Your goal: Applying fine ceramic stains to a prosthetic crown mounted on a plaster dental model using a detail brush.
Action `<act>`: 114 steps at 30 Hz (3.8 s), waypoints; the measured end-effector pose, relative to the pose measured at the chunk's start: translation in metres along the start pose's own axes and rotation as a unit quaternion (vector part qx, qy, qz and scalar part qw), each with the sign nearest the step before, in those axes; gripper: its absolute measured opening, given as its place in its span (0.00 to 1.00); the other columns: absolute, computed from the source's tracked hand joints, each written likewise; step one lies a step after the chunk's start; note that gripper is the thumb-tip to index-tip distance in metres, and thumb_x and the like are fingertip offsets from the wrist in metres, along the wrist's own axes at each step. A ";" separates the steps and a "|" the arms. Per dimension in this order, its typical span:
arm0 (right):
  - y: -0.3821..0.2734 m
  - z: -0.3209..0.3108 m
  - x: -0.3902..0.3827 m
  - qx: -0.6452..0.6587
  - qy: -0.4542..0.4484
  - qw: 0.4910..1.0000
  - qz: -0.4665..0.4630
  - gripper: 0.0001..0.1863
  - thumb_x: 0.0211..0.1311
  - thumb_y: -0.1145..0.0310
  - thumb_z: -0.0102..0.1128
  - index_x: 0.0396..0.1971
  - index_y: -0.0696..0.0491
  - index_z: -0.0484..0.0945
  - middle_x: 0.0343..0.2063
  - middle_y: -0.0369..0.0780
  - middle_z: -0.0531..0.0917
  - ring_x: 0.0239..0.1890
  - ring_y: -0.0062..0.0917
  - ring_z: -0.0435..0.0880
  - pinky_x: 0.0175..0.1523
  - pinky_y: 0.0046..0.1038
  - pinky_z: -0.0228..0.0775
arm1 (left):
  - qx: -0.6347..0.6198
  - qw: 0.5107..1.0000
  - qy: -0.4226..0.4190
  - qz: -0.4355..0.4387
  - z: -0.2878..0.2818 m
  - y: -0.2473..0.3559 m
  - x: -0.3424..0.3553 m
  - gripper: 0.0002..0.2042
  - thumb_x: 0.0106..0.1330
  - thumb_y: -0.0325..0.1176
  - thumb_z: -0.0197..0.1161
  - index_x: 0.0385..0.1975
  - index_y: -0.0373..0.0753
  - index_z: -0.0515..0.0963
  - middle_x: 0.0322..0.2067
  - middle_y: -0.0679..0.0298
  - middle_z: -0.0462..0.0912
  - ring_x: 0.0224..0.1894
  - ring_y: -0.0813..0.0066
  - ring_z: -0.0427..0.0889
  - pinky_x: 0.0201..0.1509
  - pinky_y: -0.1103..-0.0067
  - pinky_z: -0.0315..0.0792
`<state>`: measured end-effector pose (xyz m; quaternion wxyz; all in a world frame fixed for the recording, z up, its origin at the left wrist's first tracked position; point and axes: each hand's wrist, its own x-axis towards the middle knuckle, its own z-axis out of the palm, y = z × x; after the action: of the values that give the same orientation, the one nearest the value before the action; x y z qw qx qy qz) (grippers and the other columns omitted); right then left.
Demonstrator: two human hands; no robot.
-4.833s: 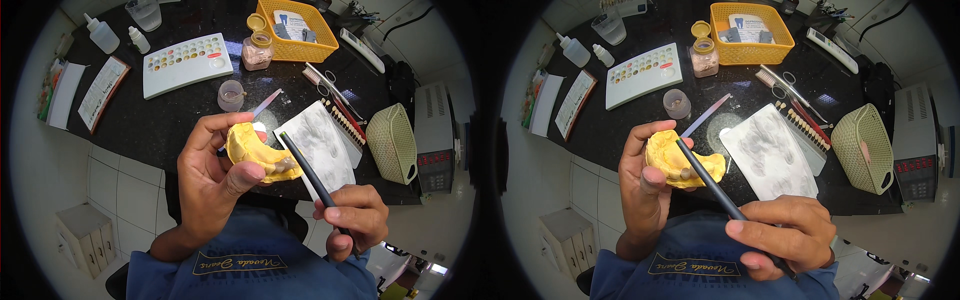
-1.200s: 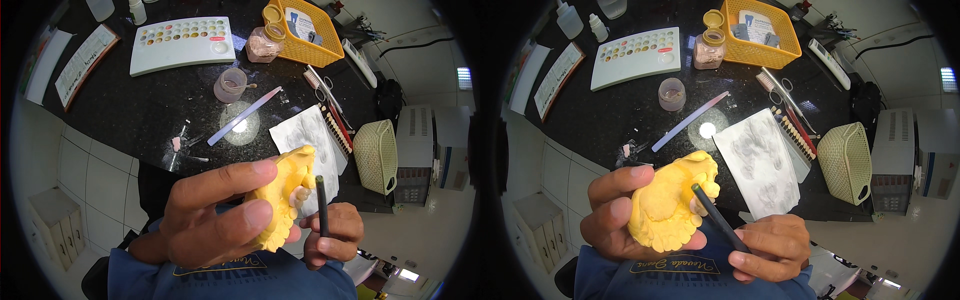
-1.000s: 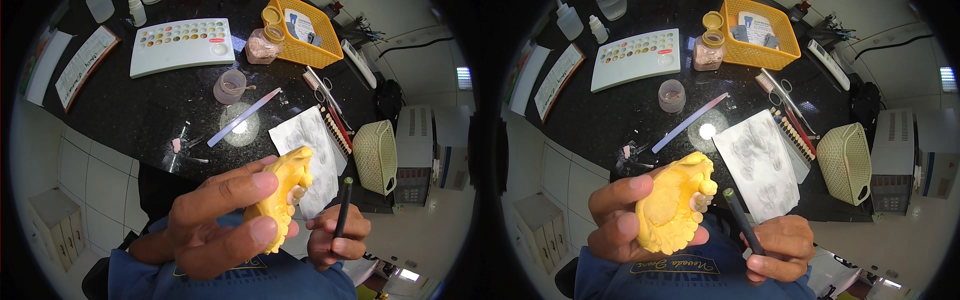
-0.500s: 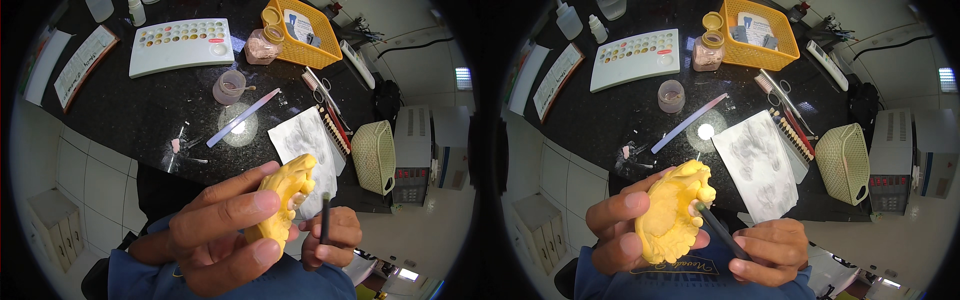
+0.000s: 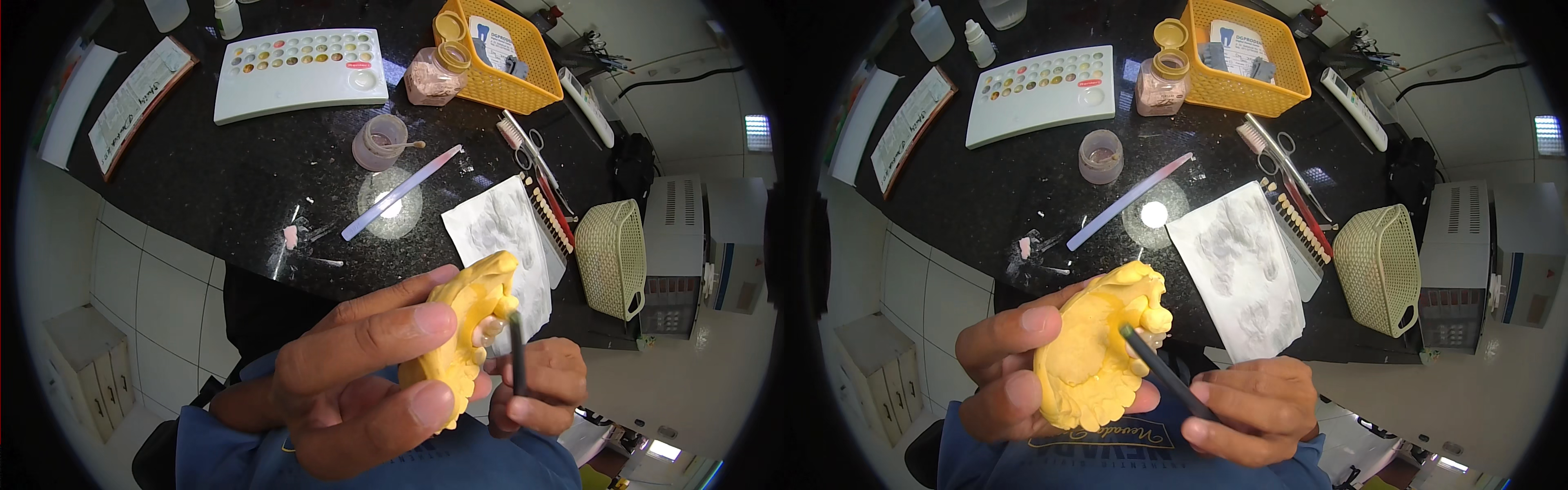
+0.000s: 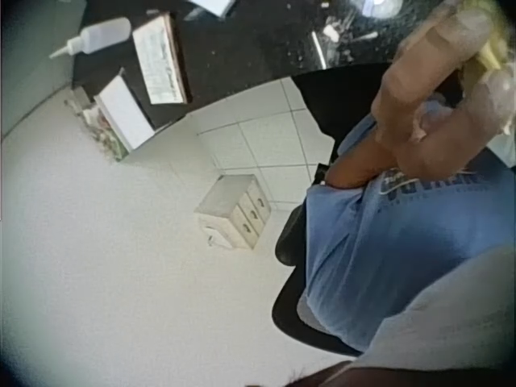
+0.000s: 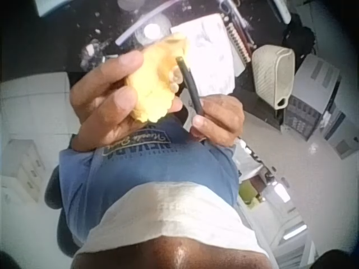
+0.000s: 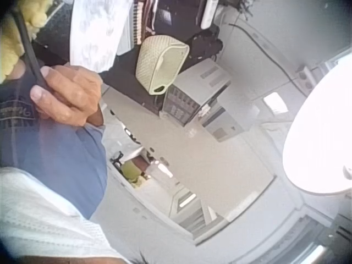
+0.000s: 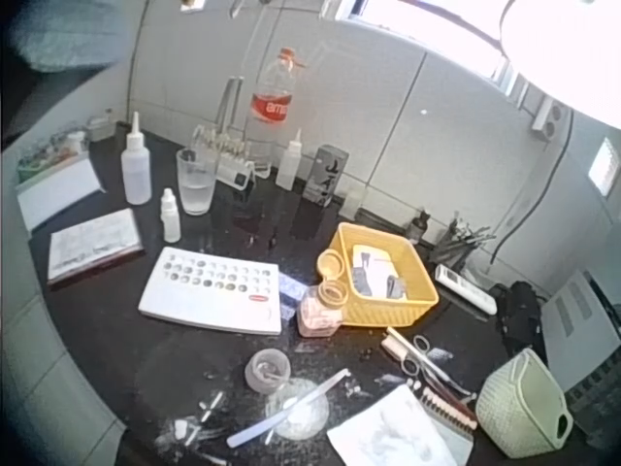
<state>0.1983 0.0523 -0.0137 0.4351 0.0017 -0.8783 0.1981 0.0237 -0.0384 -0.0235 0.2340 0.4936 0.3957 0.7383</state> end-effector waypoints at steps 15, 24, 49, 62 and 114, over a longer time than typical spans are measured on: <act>-0.001 0.000 -0.001 -0.003 -0.032 0.999 0.024 0.14 0.52 0.73 0.64 0.40 0.54 0.77 0.32 0.44 0.77 0.21 0.26 0.82 0.22 0.18 0.76 | 0.074 0.993 -0.006 0.094 -0.006 -0.021 0.000 0.37 0.47 0.21 0.72 0.57 0.45 0.58 0.51 0.52 0.62 0.43 0.49 0.80 0.46 0.59 0.80; 0.000 -0.004 0.009 -0.014 -0.074 0.997 0.032 0.12 0.53 0.72 0.63 0.39 0.53 0.77 0.31 0.43 0.76 0.20 0.25 0.82 0.21 0.18 0.76 | 0.076 0.992 -0.001 0.101 -0.005 -0.022 0.000 0.37 0.47 0.23 0.72 0.57 0.44 0.58 0.50 0.52 0.62 0.44 0.48 0.79 0.46 0.61 0.80; -0.004 0.002 -0.008 -0.012 0.078 0.996 0.036 0.12 0.51 0.72 0.63 0.37 0.53 0.77 0.31 0.44 0.76 0.20 0.25 0.82 0.21 0.20 0.78 | 0.093 0.993 -0.030 0.060 -0.005 -0.003 -0.008 0.33 0.47 0.16 0.68 0.51 0.53 0.62 0.53 0.56 0.58 0.51 0.39 0.72 0.44 0.61 0.82; -0.004 0.005 0.003 0.004 0.049 0.999 0.006 0.13 0.52 0.71 0.64 0.39 0.53 0.77 0.32 0.44 0.77 0.22 0.26 0.82 0.22 0.18 0.76 | 0.125 0.988 0.002 0.089 -0.008 -0.020 0.003 0.42 0.43 0.38 0.76 0.57 0.40 0.57 0.48 0.49 0.68 0.46 0.60 0.80 0.44 0.68 0.81; -0.005 -0.019 0.047 0.200 0.077 0.927 0.307 0.14 0.53 0.77 0.63 0.40 0.62 0.75 0.31 0.46 0.78 0.27 0.22 0.81 0.32 0.22 0.76 | -0.282 0.904 0.044 -0.319 -0.020 -0.017 0.032 0.28 0.56 0.36 0.69 0.49 0.32 0.59 0.46 0.49 0.73 0.47 0.65 0.79 0.48 0.74 0.79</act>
<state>0.1846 0.0623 0.0346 0.4100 -0.1965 -0.7414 0.4935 -0.0085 -0.0121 -0.0238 0.5691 0.2214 0.3170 0.7257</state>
